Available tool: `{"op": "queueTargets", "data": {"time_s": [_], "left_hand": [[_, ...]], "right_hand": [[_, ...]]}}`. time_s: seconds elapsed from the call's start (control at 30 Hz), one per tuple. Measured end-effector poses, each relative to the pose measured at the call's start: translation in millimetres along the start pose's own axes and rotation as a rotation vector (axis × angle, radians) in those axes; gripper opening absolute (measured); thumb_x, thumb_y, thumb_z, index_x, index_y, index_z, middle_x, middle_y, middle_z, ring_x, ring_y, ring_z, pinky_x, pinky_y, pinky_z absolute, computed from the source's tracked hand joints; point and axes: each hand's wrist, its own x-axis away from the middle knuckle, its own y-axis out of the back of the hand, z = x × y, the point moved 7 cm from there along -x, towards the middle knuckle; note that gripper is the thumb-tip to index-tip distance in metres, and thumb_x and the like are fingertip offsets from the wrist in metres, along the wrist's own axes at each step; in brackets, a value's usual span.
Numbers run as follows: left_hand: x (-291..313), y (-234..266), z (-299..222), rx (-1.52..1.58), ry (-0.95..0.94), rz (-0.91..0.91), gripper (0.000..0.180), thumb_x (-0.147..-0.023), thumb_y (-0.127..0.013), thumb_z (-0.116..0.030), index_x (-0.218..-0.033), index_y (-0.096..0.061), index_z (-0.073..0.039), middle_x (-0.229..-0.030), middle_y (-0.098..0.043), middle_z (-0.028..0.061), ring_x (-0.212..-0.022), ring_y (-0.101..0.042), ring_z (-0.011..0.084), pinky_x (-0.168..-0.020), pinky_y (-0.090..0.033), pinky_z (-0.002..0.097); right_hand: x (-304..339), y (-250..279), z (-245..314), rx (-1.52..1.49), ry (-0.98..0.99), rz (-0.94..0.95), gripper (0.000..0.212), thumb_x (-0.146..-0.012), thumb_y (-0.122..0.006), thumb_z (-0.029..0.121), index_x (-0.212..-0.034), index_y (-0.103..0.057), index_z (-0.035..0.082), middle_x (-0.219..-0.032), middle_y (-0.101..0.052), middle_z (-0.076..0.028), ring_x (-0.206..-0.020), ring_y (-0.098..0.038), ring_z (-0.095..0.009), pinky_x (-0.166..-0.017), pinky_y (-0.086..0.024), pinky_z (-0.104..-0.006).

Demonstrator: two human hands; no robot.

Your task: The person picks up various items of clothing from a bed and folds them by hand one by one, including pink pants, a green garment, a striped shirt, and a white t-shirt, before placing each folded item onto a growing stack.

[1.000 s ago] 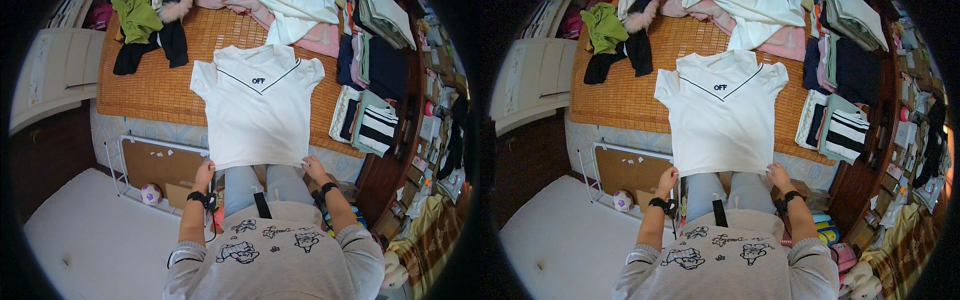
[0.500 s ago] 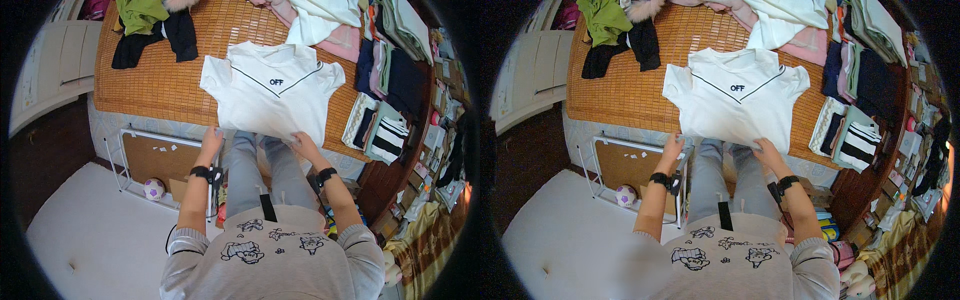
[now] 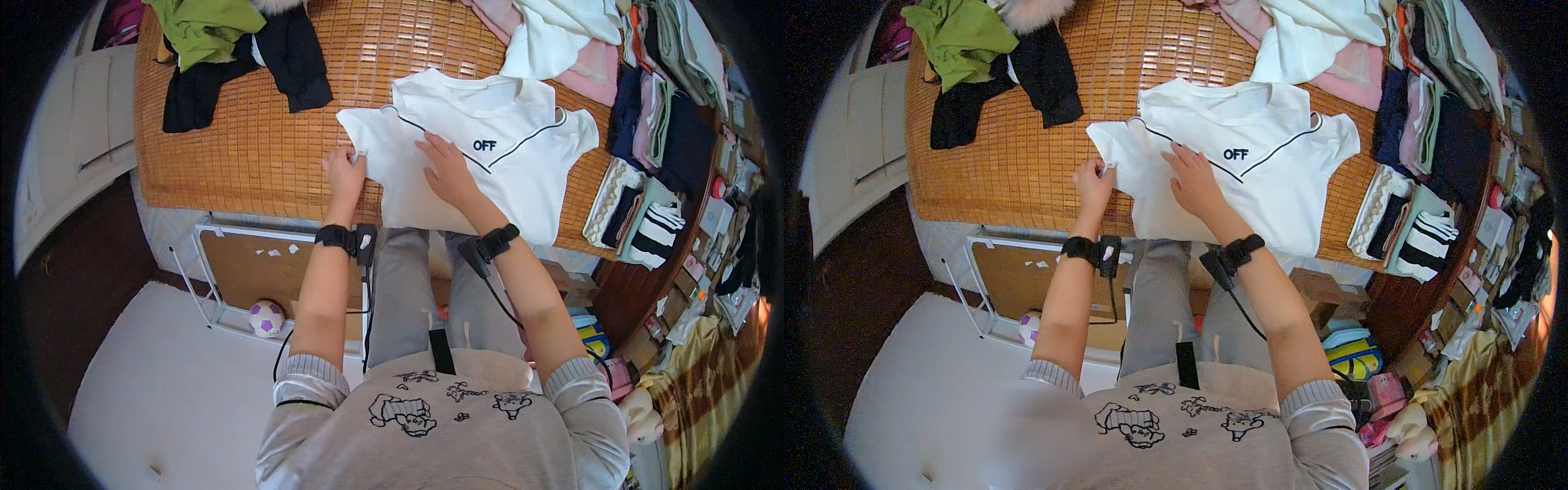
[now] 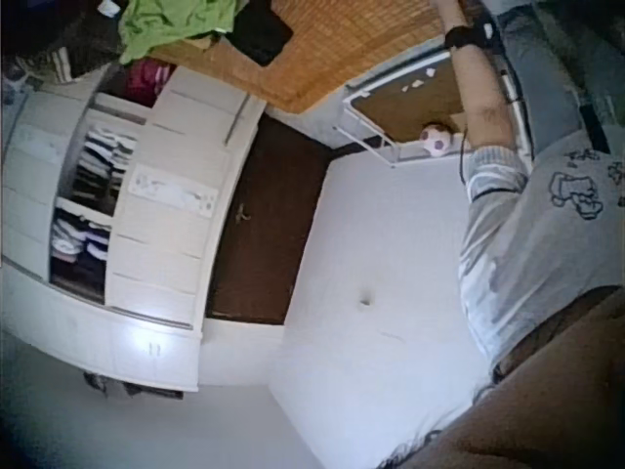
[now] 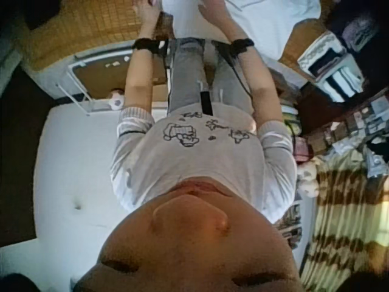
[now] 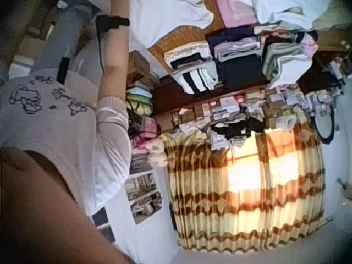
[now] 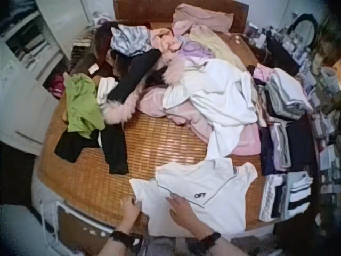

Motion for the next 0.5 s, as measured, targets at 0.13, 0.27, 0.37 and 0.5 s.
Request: {"op": "queueTargets", "data": {"time_s": [0.13, 0.27, 0.37, 0.5], "left_hand": [[12, -5, 20, 0.438, 0.110, 0.120, 0.021, -0.071, -0.062, -0.008, -0.089, -0.054, -0.001, -0.075, -0.053, 0.0075, -0.072, -0.048, 0.0195, -0.071, -0.039, 0.0309], [41, 16, 23, 0.915, 0.281, -0.015, 0.005, -0.079, -0.053, 0.002, -0.082, -0.053, -0.002, -0.075, -0.045, -0.0035, -0.069, -0.042, 0.0058, -0.062, -0.035, 0.0194], [55, 18, 26, 0.958, 0.341, -0.051, 0.006, -0.079, -0.054, 0.003, -0.083, -0.054, -0.002, -0.074, -0.045, -0.0030, -0.069, -0.042, 0.0060, -0.063, -0.036, 0.0194], [59, 25, 33, 1.084, 0.307, -0.166, 0.008, -0.078, -0.057, 0.002, -0.084, -0.056, -0.003, -0.078, -0.055, 0.0015, -0.076, -0.050, 0.0090, -0.068, -0.039, 0.0207]], "right_hand": [[-30, -13, 1, -0.075, -0.062, 0.012, 0.054, -0.073, -0.050, -0.001, -0.125, -0.039, 0.007, -0.131, -0.036, -0.016, -0.119, -0.036, -0.034, -0.101, -0.028, -0.0442], [-53, -20, 11, -0.185, -0.046, -0.027, 0.054, -0.075, -0.048, -0.002, -0.126, -0.038, 0.008, -0.131, -0.036, -0.015, -0.120, -0.035, -0.033, -0.101, -0.026, -0.0473], [-61, -27, 12, -0.088, -0.047, -0.001, 0.053, -0.077, -0.049, 0.000, -0.127, -0.038, 0.011, -0.133, -0.035, -0.012, -0.123, -0.033, -0.032, -0.102, -0.022, -0.0505], [-65, -39, 11, 0.053, -0.062, 0.045, 0.054, -0.079, -0.052, 0.008, -0.130, -0.037, 0.020, -0.139, -0.028, -0.007, -0.128, -0.025, -0.029, -0.102, -0.014, -0.0573]]}}
